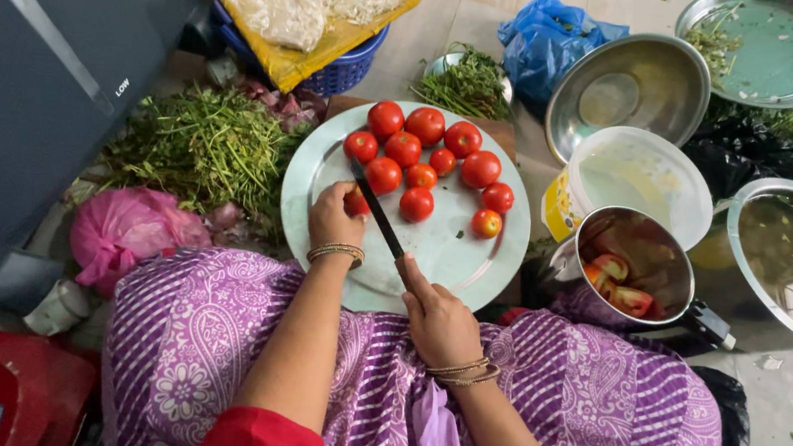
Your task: The person cuts tomatoes with a knife and places the tomato pieces into a metal jar by hand.
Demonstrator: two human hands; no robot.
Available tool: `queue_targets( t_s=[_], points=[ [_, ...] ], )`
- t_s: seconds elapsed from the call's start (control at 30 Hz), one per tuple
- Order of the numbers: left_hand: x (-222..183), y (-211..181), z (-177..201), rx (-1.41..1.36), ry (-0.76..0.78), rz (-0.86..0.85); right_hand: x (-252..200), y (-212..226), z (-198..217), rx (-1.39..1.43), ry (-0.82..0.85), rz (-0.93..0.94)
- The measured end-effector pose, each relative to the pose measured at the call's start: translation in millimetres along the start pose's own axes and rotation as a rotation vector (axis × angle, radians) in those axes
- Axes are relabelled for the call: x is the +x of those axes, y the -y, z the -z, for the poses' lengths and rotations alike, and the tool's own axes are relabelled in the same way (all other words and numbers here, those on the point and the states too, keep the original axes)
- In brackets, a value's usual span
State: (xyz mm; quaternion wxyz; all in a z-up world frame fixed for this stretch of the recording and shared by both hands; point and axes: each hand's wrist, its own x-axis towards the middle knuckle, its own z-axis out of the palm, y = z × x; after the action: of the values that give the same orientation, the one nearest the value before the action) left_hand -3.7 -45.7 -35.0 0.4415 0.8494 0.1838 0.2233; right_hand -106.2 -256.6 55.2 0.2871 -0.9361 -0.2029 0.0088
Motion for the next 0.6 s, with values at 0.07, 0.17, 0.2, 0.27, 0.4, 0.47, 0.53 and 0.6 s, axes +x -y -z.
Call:
queue_targets(
  t_s=[0.07, 0.17, 0.2, 0.27, 0.4, 0.47, 0.53, 0.6],
  points=[
    [0.5, -0.8, 0.4, 0.054, -0.140, -0.169, 0.6, 4.9, 2.5, -0.022, -0.014, 0.012],
    [-1.5, -4.3, 2.5, 0.036, -0.119, -0.131, -0.6, 12.7, 3.5, -0.192, 0.037, -0.048],
    [-1.9, -6.3, 2.4, 0.037, -0.118, -0.128, 2.9, 14.1, 2.3, -0.192, 0.039, -0.049],
    [-3.1, -9.1, 3.6, 0.074, -0.091, -0.115, 13.2, 16.1, -3.1, -0.197, 0.016, -0.019],
    [-0.6, -10.4, 13.0, 0.091, -0.062, -0.145, 40.4, 22.3, -17.7, -0.227, 0.028, 0.001],
    [0.1, -9.3, 16.4, 0.084, -0.029, -0.128, 41.2, 23.8, -18.9, -0.225, 0.015, 0.051],
    [3.1, -7.1, 15.1, 0.080, -0.047, -0.150, 28.3, 20.0, -12.6, -0.243, 0.041, 0.026],
    [3.4, -2.3, 10.8, 0.076, -0.066, -0.164, 14.0, 19.5, -11.9, -0.261, 0.075, 0.003]
  ],
)
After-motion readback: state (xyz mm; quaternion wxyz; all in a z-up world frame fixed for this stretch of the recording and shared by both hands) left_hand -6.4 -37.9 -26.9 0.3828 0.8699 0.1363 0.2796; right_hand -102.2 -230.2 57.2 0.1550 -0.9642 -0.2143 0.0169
